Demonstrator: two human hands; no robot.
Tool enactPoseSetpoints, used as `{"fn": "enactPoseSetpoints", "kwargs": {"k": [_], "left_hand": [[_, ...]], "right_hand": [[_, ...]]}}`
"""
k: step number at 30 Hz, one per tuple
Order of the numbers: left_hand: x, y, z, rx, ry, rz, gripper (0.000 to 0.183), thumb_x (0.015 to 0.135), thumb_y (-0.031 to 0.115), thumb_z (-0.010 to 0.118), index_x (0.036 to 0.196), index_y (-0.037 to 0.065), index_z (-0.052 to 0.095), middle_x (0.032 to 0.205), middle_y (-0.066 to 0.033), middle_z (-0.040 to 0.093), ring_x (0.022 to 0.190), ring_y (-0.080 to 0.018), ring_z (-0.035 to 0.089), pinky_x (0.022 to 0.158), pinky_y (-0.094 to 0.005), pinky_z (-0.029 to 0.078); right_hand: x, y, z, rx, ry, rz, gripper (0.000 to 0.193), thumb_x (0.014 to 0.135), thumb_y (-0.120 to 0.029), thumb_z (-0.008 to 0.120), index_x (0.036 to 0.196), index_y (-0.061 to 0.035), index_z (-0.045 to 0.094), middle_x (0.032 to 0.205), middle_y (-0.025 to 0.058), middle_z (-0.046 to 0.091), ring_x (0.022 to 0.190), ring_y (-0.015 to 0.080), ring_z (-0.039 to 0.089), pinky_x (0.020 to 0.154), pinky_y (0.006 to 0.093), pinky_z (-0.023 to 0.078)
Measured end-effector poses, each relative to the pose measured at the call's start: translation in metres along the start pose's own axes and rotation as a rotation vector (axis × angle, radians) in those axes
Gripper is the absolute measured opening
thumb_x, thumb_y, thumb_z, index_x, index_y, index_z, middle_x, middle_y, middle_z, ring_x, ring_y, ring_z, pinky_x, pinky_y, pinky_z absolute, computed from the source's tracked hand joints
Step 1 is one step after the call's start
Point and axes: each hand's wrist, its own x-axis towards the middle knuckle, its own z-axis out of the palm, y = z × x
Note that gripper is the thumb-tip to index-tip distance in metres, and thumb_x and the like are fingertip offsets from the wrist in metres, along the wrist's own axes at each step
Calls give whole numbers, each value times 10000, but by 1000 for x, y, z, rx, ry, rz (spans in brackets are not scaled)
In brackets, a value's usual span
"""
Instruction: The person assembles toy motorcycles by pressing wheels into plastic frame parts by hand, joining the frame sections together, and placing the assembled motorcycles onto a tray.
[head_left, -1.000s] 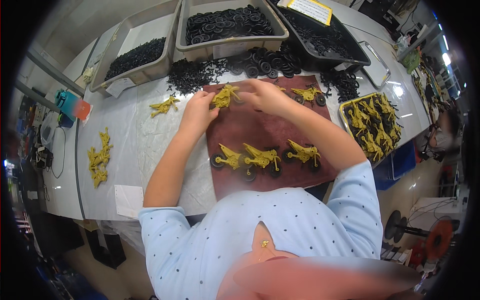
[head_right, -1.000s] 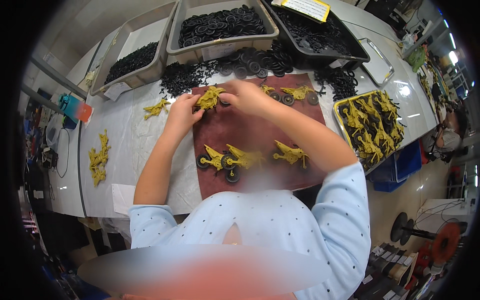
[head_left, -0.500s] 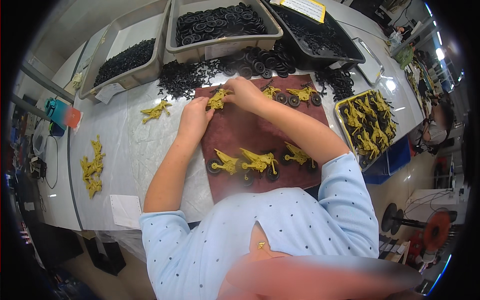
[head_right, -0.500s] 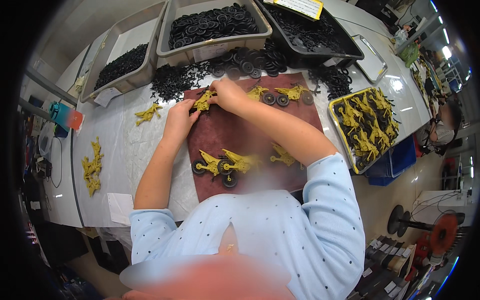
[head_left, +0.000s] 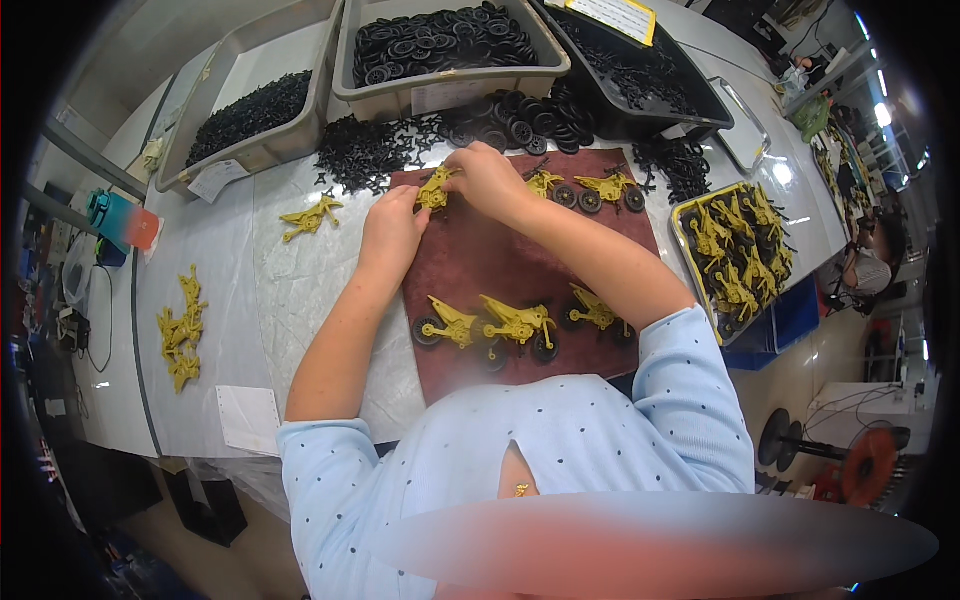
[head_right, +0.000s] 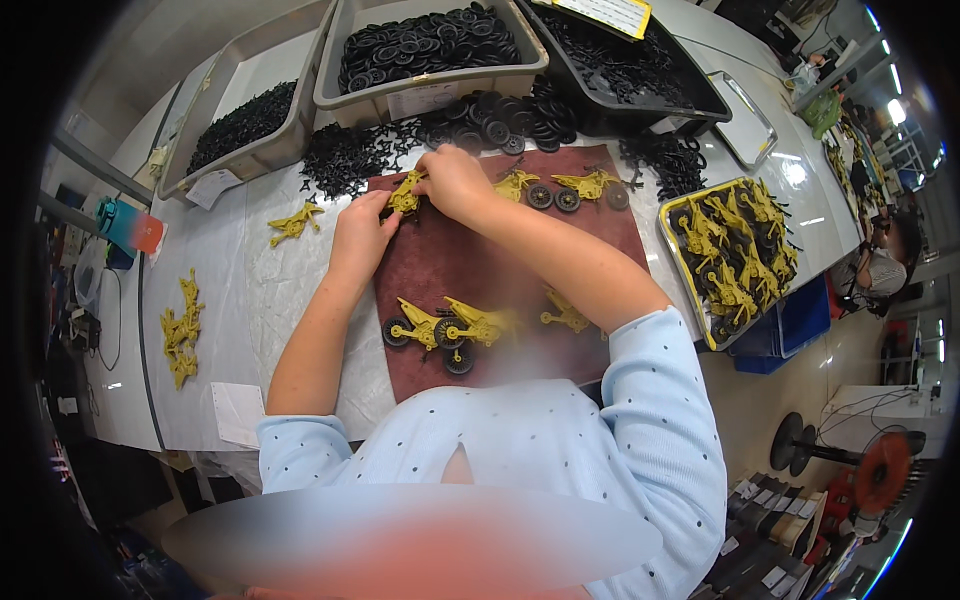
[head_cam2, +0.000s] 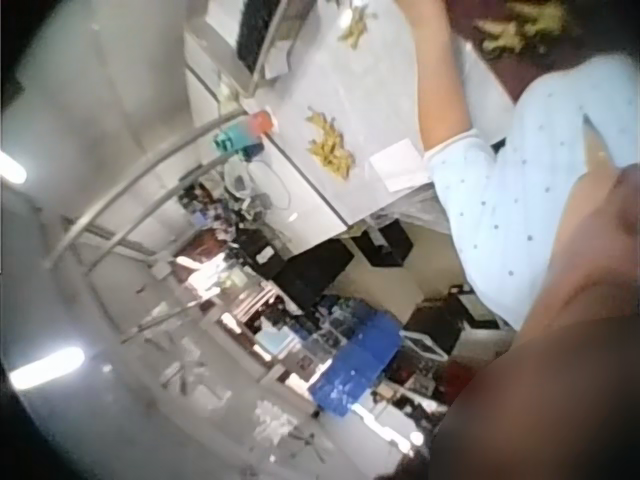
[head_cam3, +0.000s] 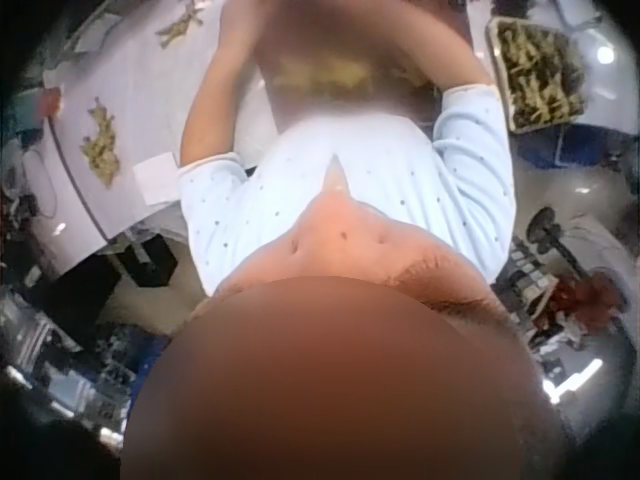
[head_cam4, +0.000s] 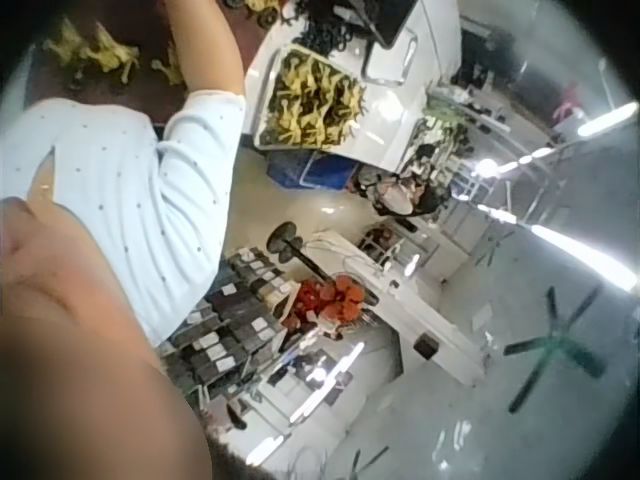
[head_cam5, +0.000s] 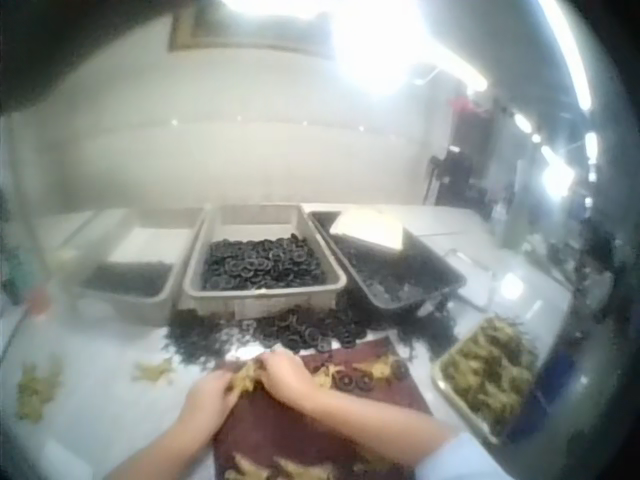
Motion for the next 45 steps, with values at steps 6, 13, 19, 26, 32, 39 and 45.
{"fn": "enactPoseSetpoints", "kwargs": {"k": [6,13,19,26,32,39,45], "left_hand": [[-2,-3,3,15,-15,0,305,765,74,707,1043,-41,659,1056,-190,664,965,-338,635,851,-378,505],[-3,2,6,63,14,62,261,751,63,708,981,-48,659,949,-195,651,884,-353,622,801,-407,505],[-11,9,19,250,18,87,390,741,110,737,1061,-72,609,990,-174,631,956,-309,601,849,-393,472],[-6,5,19,276,-33,117,456,722,90,742,1109,-85,575,979,-174,567,938,-318,576,848,-401,471],[-6,-8,20,233,-52,156,464,697,-12,663,1145,-90,570,997,-179,571,937,-332,580,838,-395,486],[-11,0,13,219,110,316,386,729,61,659,1105,-17,615,1010,-119,637,959,-253,611,824,-377,474],[-13,19,-1,39,128,364,357,709,96,712,1053,31,643,990,-77,665,880,-244,632,807,-365,465]], "right_hand": [[-4,4,7,-83,1,-34,298,753,-278,755,948,-59,699,946,160,653,938,341,616,801,432,490],[-5,14,13,-79,32,-92,298,755,-256,750,971,-60,689,956,166,647,938,346,612,803,434,487],[-5,11,5,94,-47,-178,339,775,-152,711,1082,-33,629,1085,185,598,1013,376,580,898,437,464],[-25,9,-1,-188,-76,-416,448,756,-66,623,1201,-68,575,1225,116,566,1115,320,540,929,444,439],[-17,1,12,-389,-73,-478,426,746,-126,671,1166,-116,602,1177,33,608,1066,266,567,856,390,457],[-17,2,-20,-304,-101,-522,281,778,-187,658,1053,-126,651,1018,30,674,952,239,628,783,378,473],[-32,-12,-54,-200,-219,-423,264,790,-174,661,1045,-108,678,1062,32,683,1034,214,621,888,384,452]]}}
